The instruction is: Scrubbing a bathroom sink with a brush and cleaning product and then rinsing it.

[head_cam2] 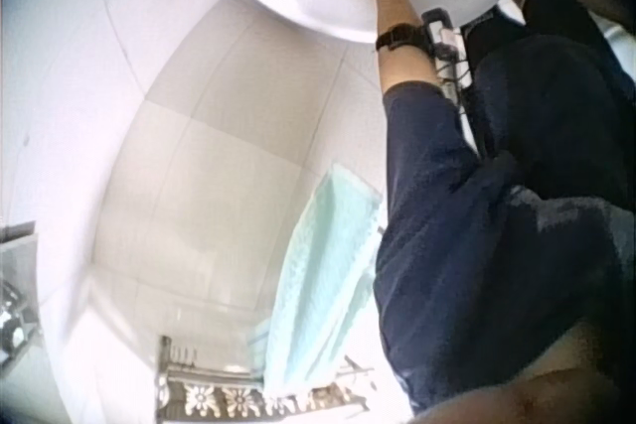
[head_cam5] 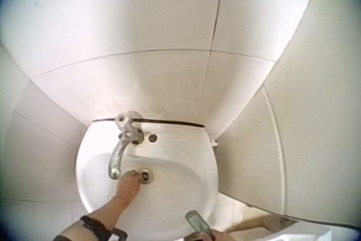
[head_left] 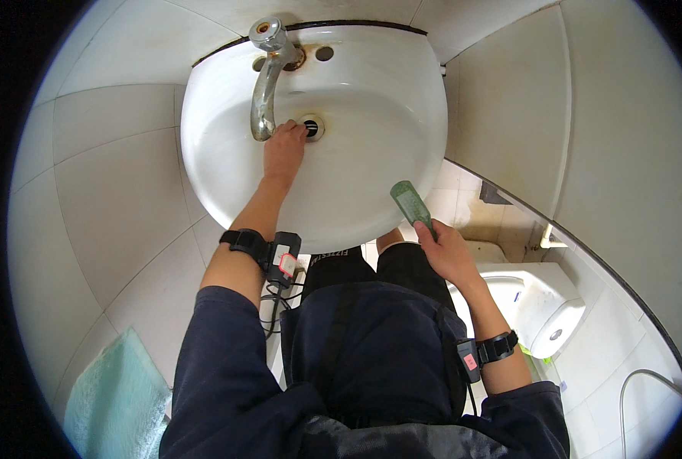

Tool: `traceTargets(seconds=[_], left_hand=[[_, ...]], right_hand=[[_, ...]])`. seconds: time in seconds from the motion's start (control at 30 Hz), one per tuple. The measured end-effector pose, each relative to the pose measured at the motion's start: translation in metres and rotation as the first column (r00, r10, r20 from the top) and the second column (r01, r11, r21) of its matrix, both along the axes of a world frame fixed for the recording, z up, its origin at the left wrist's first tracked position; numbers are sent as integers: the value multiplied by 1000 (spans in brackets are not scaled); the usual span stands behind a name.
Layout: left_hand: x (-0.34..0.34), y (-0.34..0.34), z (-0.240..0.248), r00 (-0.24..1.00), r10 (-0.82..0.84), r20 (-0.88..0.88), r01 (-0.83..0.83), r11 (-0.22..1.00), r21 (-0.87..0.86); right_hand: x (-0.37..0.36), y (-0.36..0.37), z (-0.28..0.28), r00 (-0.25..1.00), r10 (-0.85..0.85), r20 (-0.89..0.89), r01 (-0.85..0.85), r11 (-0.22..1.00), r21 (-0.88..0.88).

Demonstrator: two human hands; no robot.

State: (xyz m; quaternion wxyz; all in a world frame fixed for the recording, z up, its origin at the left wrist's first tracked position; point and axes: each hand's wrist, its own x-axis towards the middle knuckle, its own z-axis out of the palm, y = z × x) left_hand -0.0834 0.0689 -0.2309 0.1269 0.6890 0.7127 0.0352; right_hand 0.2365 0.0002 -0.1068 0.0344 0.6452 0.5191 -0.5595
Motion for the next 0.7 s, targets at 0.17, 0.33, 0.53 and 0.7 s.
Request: traceTargets(seconds=[0.17, 0.33, 0.53, 0.7], left_hand=[[-8, 10, 4, 990, -138, 26, 136, 989, 52], [-3, 14, 21, 985, -151, 84, 143, 985, 97], [5, 1, 43, 873, 128, 470, -250, 946, 207], [-2, -4, 44, 725, 394, 565, -444, 894, -55]], right_hand=[[3, -4, -3, 999, -15, -34, 16, 1000, 10], [-2, 0, -1, 999, -7, -51, 9, 999, 51], [-12, 12, 13, 996, -20, -87, 23, 999, 31], [-13, 16, 18, 989, -4, -146, 7, 1000, 20]])
